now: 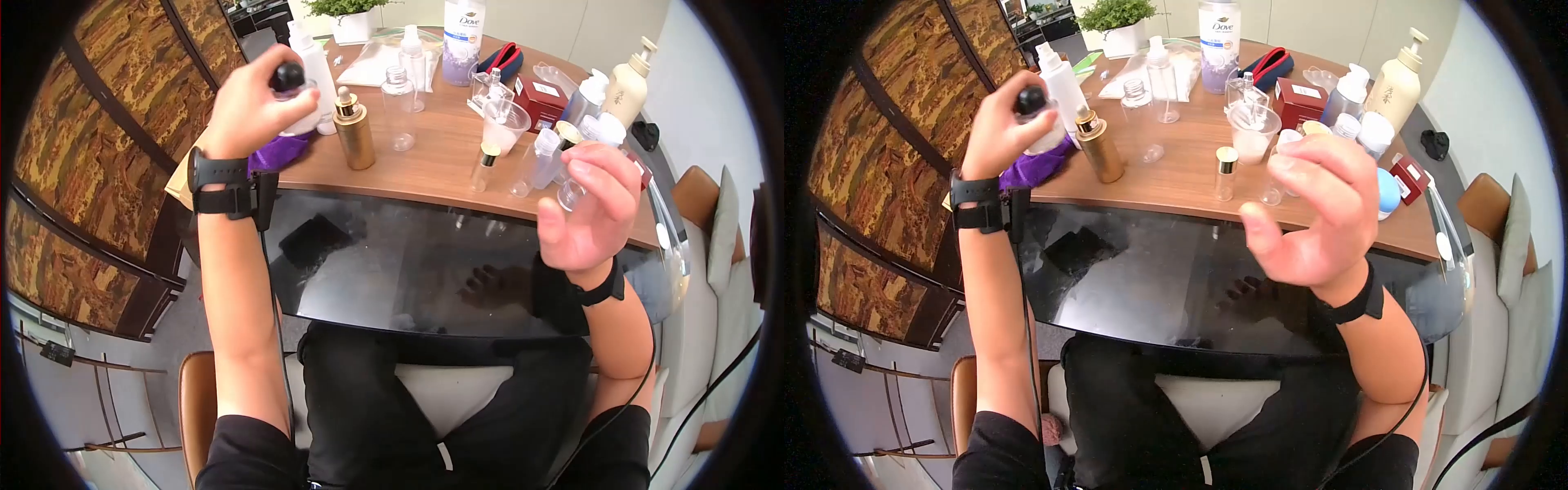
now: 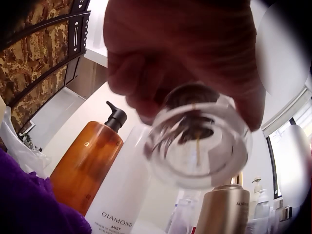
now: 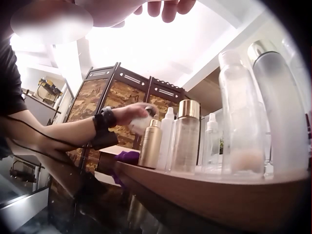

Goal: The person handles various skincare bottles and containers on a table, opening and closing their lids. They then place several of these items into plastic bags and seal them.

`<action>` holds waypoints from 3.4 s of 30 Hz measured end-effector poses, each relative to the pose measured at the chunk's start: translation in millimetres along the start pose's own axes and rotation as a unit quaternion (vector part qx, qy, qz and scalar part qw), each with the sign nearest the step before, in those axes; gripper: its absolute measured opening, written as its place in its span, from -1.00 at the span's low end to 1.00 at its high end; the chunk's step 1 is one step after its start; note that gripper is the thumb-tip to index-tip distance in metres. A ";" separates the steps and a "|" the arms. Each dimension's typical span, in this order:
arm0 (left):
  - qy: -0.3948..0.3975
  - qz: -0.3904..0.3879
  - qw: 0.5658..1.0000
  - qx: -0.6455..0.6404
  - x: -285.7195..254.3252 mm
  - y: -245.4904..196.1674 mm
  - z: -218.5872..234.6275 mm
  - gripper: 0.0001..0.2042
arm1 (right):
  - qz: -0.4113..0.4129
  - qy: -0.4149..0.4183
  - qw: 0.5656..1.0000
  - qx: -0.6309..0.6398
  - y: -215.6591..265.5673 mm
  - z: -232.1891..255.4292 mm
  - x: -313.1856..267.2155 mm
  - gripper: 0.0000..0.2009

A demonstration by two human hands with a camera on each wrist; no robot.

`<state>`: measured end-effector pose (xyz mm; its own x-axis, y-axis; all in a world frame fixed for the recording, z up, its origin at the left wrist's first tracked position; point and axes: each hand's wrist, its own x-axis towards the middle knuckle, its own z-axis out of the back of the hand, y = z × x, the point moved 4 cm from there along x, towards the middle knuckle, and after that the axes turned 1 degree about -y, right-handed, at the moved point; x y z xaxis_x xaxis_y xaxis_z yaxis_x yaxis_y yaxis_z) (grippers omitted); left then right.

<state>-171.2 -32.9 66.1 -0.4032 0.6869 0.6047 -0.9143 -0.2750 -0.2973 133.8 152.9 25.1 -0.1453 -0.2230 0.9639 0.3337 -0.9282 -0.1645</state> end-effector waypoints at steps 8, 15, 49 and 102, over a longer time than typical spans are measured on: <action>0.130 0.041 0.989 0.056 -5.5 8.2 -18.5 -0.63 | -0.105 -0.051 0.972 -0.206 -45.6 47.0 28.1 -0.86; 0.166 0.043 0.985 0.021 -8.1 20.5 -35.6 -0.59 | -0.384 0.253 0.837 -0.295 -77.0 100.8 14.1 -0.85; -0.116 -0.364 0.880 -0.281 -35.4 -115.5 -69.7 -0.26 | -0.252 0.158 0.890 0.346 -19.9 -38.1 16.3 -0.37; 0.049 -0.272 0.895 -0.350 -45.8 -111.6 -90.9 -0.22 | -0.176 0.093 0.972 0.127 -9.2 -30.5 -11.4 -0.36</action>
<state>-47.2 27.4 4.4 0.1307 0.6560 0.7434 -0.7134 0.5829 -0.3889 104.0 154.9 9.3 -0.4508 0.0224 0.8923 0.4489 -0.8584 0.2483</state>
